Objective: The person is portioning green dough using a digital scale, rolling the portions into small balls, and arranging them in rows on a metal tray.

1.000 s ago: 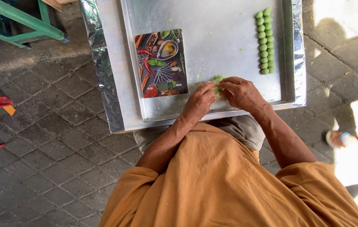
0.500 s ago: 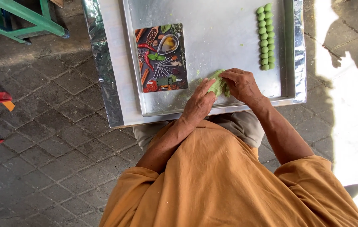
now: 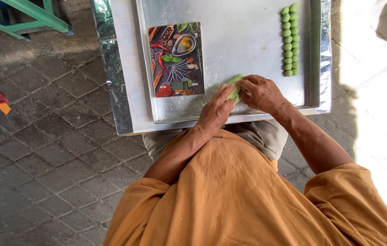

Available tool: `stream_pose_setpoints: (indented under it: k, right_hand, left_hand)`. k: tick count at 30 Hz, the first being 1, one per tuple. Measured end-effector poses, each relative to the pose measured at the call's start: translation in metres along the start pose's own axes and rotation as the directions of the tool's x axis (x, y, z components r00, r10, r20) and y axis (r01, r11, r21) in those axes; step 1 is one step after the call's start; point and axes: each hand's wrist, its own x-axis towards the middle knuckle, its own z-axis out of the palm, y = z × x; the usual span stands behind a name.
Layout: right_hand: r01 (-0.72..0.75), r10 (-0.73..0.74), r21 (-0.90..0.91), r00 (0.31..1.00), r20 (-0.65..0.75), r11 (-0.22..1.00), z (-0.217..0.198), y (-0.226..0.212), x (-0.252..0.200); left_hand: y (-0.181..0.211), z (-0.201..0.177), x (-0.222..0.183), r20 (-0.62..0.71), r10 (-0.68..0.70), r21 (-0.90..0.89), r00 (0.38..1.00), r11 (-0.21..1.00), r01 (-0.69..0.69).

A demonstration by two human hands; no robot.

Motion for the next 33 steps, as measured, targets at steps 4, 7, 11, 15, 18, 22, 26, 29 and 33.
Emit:
stream_pose_setpoints:
  k: [4, 7, 11, 15, 18, 22, 26, 29, 33]
  right_hand:
    - [0.032, -0.032, 0.003, 0.999, -0.02, 0.999, 0.01, 0.012, 0.002]
    - [-0.092, 0.105, 0.257, 0.994, -0.037, 0.962, 0.008, 0.016, 0.003]
    - [-0.402, 0.465, 0.715, 0.877, 0.12, 0.572, -0.005, 0.011, 0.002]
    - [-0.367, 0.578, 0.917, 0.786, 0.218, 0.153, -0.029, 0.016, -0.003]
    - [-0.385, 0.581, 0.881, 0.797, 0.166, 0.276, -0.036, 0.001, -0.008]
    - [-0.384, 0.567, 0.844, 0.815, 0.12, 0.375, -0.028, -0.033, -0.008]
    - [-0.336, 0.516, 0.818, 0.855, 0.056, 0.467, -0.033, -0.072, 0.003]
    - [-0.294, 0.509, 0.838, 0.861, 0.023, 0.459, -0.027, -0.082, 0.007]
    - [-0.216, 0.457, 0.815, 0.887, -0.066, 0.537, -0.035, -0.09, 0.016]
  left_hand:
    - [-0.001, 0.006, -0.001, -0.021, 0.009, 0.031, 1.0, 0.999, -0.008]
    - [-0.002, 0.009, 0.0, -0.031, 0.0, 0.07, 1.0, 0.998, 0.002]
    - [-0.001, 0.01, 0.003, -0.021, 0.005, 0.115, 1.0, 0.993, -0.002]
    - [-0.008, 0.014, 0.003, -0.001, -0.008, 0.029, 1.0, 1.0, 0.008]
    - [-0.012, 0.001, 0.004, -0.023, 0.021, -0.162, 1.0, 0.987, -0.024]
    - [0.0, -0.019, 0.001, -0.097, -0.132, -0.332, 0.986, 0.939, 0.093]
    - [0.012, -0.041, 0.005, -0.195, -0.227, -0.578, 0.954, 0.812, 0.075]
    - [0.002, -0.043, 0.0, -0.207, -0.309, -0.636, 0.928, 0.764, 0.113]
    - [-0.005, -0.098, -0.005, -0.168, -0.395, -0.657, 0.903, 0.728, 0.196]
